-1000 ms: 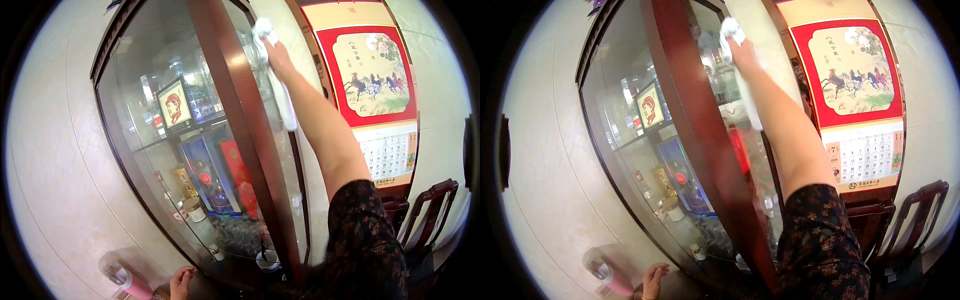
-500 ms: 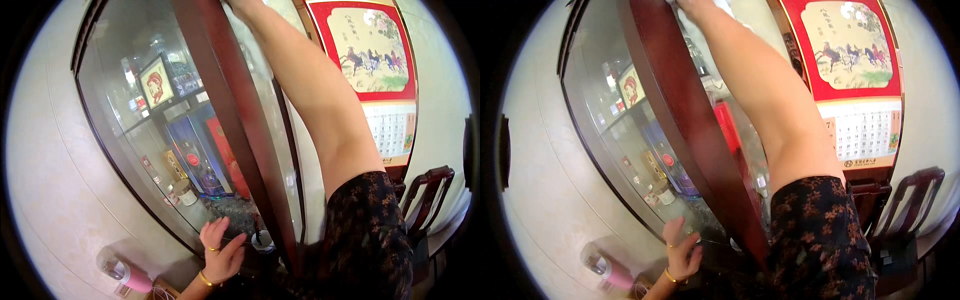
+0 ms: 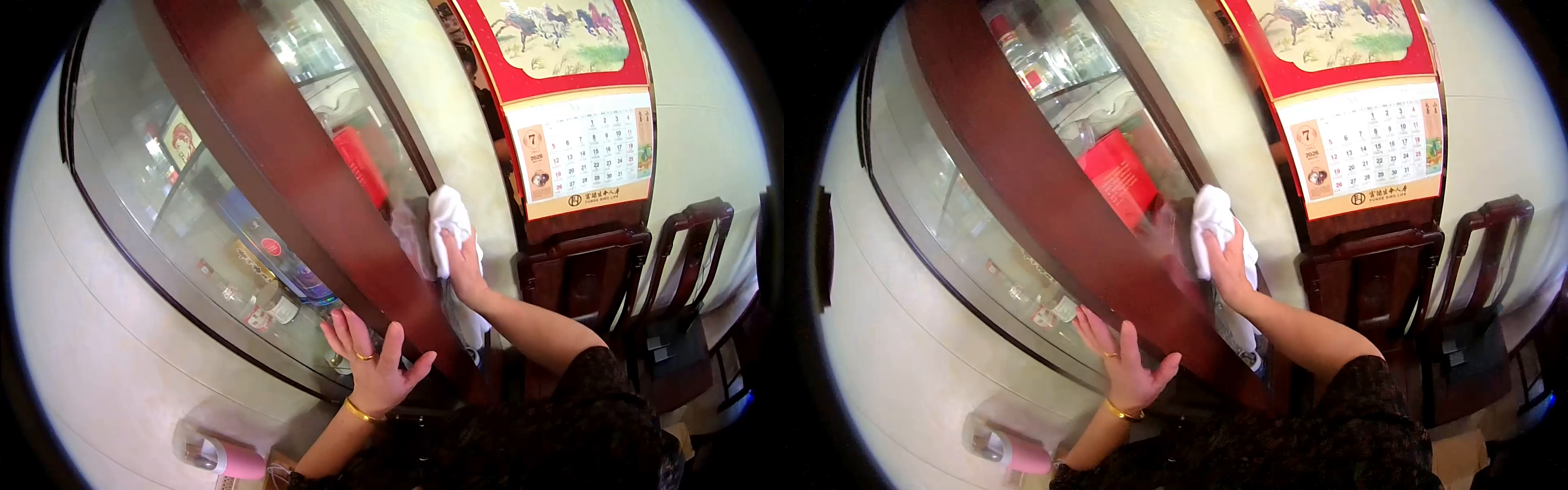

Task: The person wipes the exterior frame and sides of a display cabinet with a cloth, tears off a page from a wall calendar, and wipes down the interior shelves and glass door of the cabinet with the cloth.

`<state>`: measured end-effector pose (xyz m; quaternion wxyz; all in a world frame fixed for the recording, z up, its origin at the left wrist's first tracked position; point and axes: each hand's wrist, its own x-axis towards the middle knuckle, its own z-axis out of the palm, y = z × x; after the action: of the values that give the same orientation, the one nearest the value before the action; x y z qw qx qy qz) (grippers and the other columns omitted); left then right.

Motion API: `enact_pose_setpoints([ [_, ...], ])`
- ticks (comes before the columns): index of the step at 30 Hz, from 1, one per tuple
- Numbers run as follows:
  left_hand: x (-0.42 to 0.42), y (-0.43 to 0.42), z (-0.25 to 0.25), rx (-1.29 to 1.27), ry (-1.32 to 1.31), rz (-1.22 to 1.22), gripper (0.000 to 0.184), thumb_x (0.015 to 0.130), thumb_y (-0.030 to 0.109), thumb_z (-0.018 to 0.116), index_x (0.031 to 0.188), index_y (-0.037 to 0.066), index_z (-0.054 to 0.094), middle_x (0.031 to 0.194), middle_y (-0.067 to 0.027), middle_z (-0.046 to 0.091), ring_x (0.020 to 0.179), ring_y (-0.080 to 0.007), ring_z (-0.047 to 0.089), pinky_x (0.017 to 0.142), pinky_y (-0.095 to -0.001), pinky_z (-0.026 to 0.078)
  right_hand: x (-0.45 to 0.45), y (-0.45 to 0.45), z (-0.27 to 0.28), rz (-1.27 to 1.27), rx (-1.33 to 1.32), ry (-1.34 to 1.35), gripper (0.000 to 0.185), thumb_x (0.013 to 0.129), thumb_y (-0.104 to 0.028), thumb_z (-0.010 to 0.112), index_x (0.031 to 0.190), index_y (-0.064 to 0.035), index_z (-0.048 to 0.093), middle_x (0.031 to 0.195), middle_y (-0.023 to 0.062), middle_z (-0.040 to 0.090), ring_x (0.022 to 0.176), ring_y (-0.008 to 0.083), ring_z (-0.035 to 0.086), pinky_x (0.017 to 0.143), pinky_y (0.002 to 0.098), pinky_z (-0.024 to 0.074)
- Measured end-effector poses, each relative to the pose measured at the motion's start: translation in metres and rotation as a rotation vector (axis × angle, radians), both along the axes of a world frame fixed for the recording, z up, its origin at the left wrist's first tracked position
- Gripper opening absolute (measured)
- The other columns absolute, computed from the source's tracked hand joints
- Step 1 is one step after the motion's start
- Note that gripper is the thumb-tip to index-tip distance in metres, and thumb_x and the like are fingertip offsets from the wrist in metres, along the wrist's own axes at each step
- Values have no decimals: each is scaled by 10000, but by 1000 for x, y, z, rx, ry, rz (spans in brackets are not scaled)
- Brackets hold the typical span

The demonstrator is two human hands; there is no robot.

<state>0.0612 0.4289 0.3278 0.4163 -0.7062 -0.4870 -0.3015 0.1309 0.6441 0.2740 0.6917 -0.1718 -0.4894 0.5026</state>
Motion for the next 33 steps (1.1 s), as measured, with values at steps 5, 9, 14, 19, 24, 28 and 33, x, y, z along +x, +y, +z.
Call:
enact_pose_setpoints([
  [5, -1, 3, -3, 37, 7, -18, 726, 752, 454, 601, 1343, 180, 281, 1399, -289, 67, 1278, -496, 84, 964, -663, 54, 10, -1, 159, -242, 569, -37, 498, 852, -218, 523, 1238, 40, 343, 1154, 145, 469, 1049, 194, 461, 912, 295, 352],
  [9, -2, 1, -4, 15, -12, -20, 739, 719, 440, 639, 1327, 189, 302, 1405, -278, 66, 1279, -496, 77, 963, -664, 52, 0, 24, 283, -303, 714, 113, 540, 775, -325, 563, 1118, 83, 473, 1134, 271, 464, 1064, 369, 450, 925, 383, 341],
  [14, -4, -2, -4, -19, -27, -32, 744, 664, 422, 701, 1279, 200, 346, 1402, -285, 59, 1276, -504, 66, 960, -664, 48, -20, 90, 286, -370, 647, 52, 568, 758, -332, 578, 1132, 78, 456, 1104, 261, 474, 1057, 375, 447, 925, 394, 346],
  [19, -5, -1, -4, -26, -18, -9, 782, 699, 477, 655, 1336, 222, 279, 1405, -287, 38, 1282, -498, 41, 966, -656, 35, -17, 102, 148, -243, 550, -12, 555, 776, -244, 580, 1201, 56, 388, 1179, 220, 425, 1122, 309, 408, 968, 373, 301],
  [24, -5, 0, -5, -12, -13, 15, 829, 733, 523, 596, 1391, 251, 170, 1412, -281, -8, 1286, -495, 10, 971, -650, 29, -9, 87, -37, -177, 168, -290, 410, 855, -163, 475, 1203, 44, 414, 1125, 180, 491, 1126, 292, 418, 998, 362, 271],
  [28, -5, -2, -5, -19, -17, 23, 854, 730, 521, 598, 1398, 254, 138, 1412, -282, -27, 1287, -493, -5, 967, -654, 27, 12, 46, -57, 80, -176, -140, 493, 819, -222, 562, 1204, 30, 384, 1133, 179, 473, 1029, 262, 482, 891, 341, 382],
  [33, -4, -1, -5, -17, -19, 32, 869, 725, 521, 602, 1400, 252, 126, 1410, -288, -19, 1284, -498, -6, 963, -659, 27, 16, 28, 106, 85, 305, -123, 407, 882, -324, 481, 1105, 14, 516, 979, 87, 556, 912, 148, 502, 816, 288, 407],
])
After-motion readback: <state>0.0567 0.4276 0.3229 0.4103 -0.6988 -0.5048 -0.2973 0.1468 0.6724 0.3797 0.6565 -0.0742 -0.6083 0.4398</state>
